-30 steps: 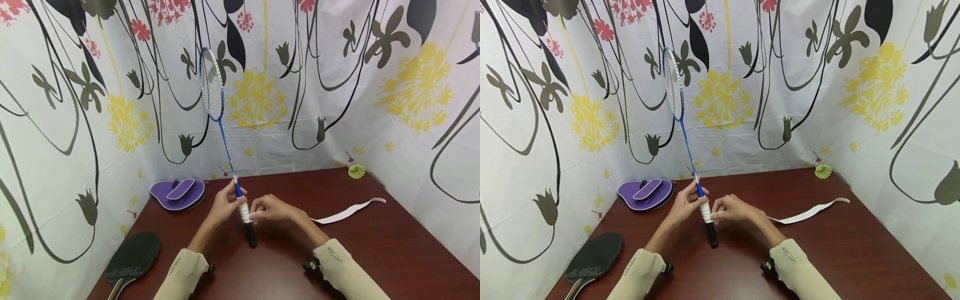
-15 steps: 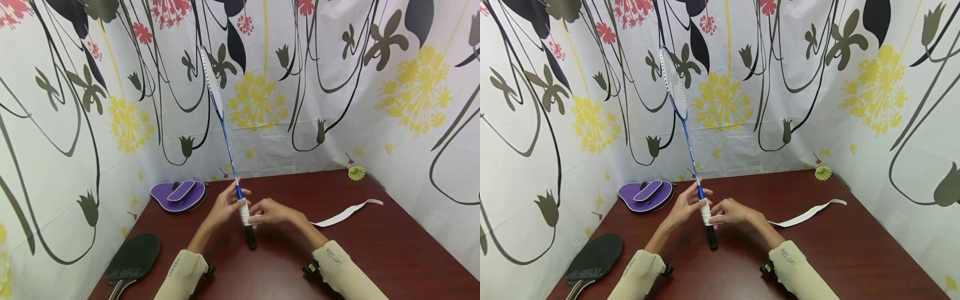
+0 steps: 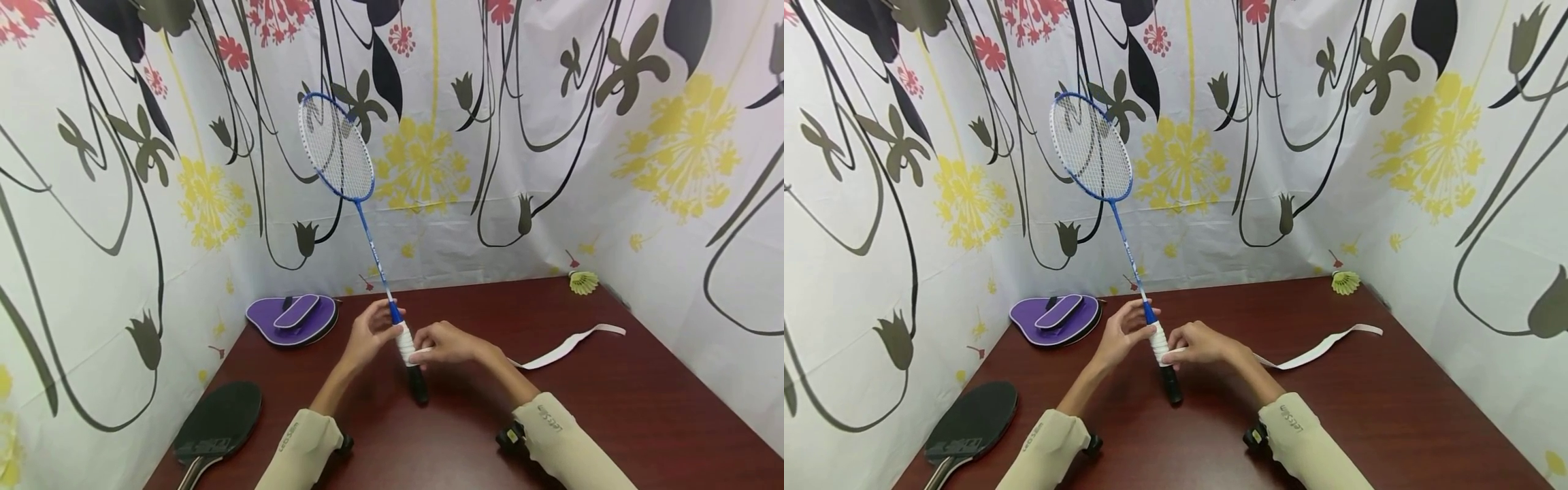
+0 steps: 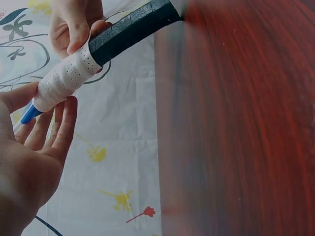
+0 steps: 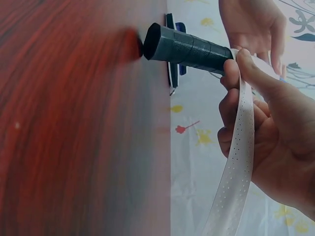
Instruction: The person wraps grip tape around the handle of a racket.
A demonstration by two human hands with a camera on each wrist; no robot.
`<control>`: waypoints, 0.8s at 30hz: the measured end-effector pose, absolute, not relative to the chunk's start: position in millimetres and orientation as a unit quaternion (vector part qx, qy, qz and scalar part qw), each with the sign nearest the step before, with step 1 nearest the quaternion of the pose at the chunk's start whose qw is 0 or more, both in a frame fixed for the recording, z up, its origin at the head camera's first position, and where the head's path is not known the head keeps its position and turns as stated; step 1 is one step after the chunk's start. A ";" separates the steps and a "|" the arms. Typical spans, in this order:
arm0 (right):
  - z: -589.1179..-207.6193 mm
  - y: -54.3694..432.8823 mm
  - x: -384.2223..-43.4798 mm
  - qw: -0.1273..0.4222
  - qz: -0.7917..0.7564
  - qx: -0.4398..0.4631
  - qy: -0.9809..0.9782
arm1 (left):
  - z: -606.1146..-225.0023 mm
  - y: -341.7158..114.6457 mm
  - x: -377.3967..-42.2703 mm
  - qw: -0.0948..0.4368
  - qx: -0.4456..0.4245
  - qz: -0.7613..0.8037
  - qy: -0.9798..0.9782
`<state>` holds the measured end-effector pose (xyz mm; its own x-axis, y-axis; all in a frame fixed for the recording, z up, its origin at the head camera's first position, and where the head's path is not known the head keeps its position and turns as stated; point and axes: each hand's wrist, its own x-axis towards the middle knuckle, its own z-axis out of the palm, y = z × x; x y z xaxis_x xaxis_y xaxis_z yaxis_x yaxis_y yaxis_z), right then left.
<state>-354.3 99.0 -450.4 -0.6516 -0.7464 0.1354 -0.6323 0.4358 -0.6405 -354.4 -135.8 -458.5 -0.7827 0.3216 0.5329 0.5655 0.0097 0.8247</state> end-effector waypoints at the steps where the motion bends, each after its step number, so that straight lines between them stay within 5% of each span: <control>1: -450.6 100.0 -354.9 0.084 -0.340 -0.406 0.844 | -458.6 -135.9 -354.2 0.100 -0.310 -0.631 -0.704; 10: -449.3 107.9 -356.4 0.083 -0.361 -0.379 0.848 | -463.8 -130.3 -350.4 0.088 -0.283 -0.665 -0.686; 24: -453.5 97.2 -352.2 0.022 -0.334 -0.339 0.879 | -468.4 -116.8 -345.9 0.147 -0.215 -0.669 -0.696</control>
